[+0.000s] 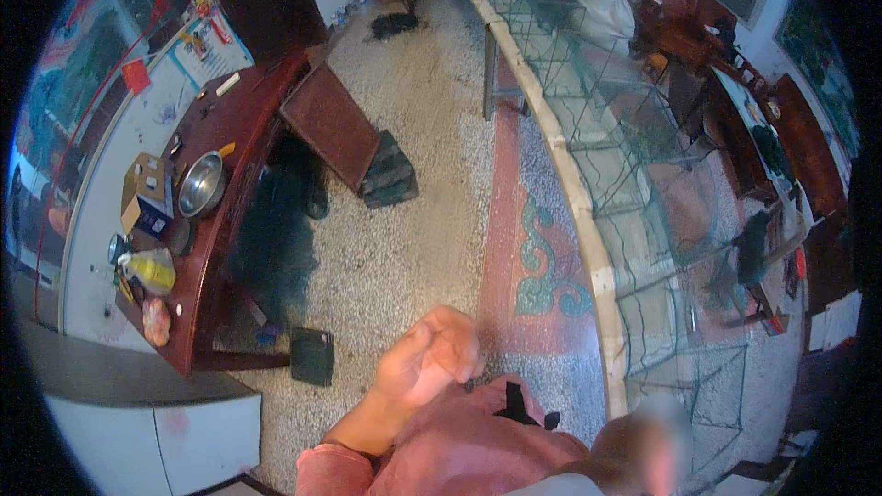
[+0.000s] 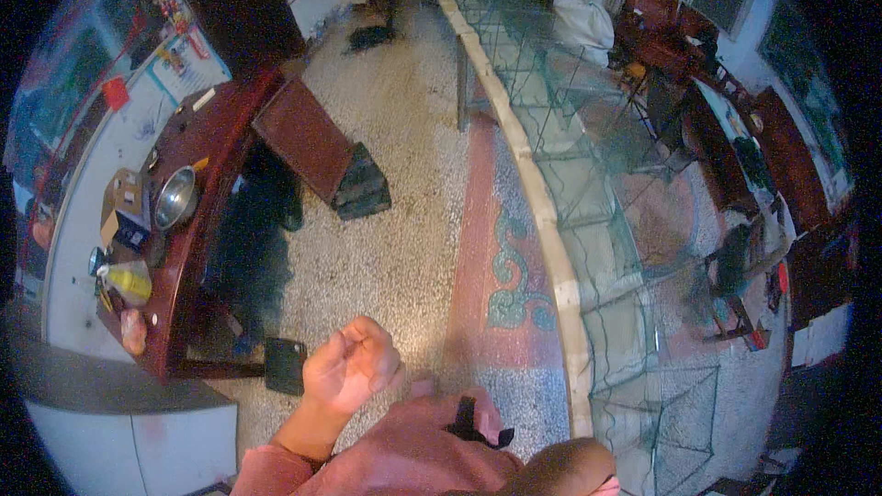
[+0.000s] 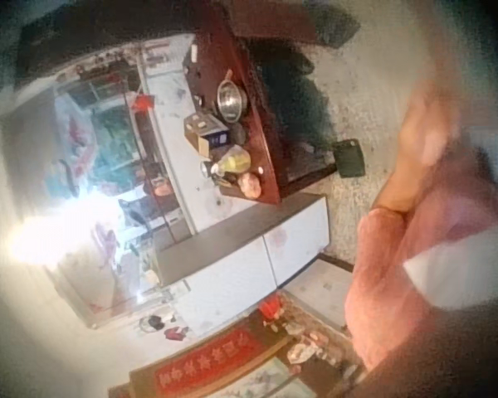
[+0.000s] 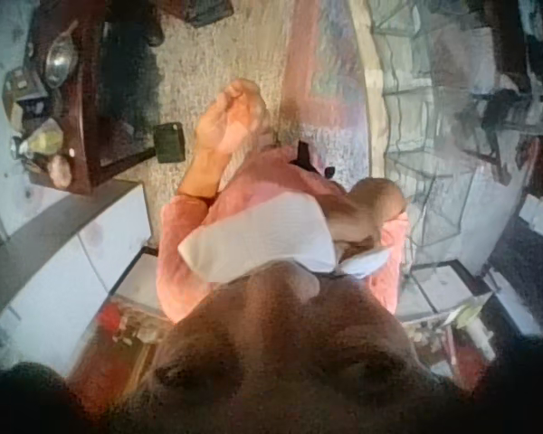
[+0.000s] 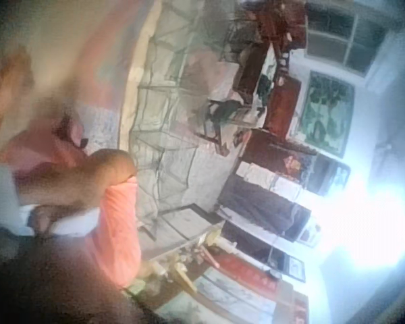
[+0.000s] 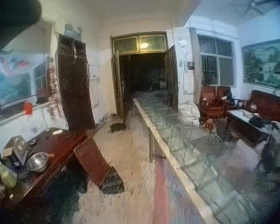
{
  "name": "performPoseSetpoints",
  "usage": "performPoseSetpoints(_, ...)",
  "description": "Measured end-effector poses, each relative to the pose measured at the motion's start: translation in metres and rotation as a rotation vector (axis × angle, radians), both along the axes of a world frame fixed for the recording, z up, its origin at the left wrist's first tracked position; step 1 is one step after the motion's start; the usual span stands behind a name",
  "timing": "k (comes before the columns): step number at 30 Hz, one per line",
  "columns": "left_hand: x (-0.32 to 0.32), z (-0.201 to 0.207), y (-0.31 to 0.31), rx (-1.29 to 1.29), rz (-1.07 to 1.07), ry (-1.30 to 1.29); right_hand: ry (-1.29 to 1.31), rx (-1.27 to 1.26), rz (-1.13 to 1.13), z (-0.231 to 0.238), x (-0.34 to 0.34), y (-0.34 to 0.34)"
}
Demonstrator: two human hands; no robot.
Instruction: The person uses a small tool to thread and tie a long green mesh fishing net structure laid out across several tables.
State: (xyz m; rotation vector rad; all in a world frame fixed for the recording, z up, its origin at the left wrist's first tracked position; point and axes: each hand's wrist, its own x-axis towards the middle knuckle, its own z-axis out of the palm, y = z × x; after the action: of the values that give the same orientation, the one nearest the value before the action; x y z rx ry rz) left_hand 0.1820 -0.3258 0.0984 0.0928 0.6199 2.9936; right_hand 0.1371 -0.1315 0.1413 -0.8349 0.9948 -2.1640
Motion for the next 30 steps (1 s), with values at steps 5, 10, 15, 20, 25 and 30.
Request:
performPoseSetpoints(5, -0.063, 0.003, -0.003, -0.083, -0.071, -0.033, -0.112, 0.173, -0.277, -0.029, -0.048, 0.043)
performPoseSetpoints(10, -0.13, 0.003, 0.008, -0.151, -0.052, -0.032, -0.169, 0.247, -0.455, -0.047, -0.1, 0.087)
performPoseSetpoints(15, -0.197, 0.014, 0.024, -0.168, -0.104, 0.037, -0.221, 0.266, -0.565, -0.061, -0.148, 0.129)
performPoseSetpoints(20, -0.255, 0.007, 0.03, -0.076, -0.171, 0.007, -0.344, 0.324, -0.649, -0.074, -0.173, 0.133)
performPoseSetpoints(25, -0.305, 0.003, 0.034, -0.116, -0.278, -0.022, -0.408, 0.337, -0.627, -0.086, -0.206, 0.109)
performPoseSetpoints(30, -0.35, -0.001, 0.021, -0.081, -0.39, -0.122, -0.407, 0.356, -0.587, -0.087, -0.241, 0.077)
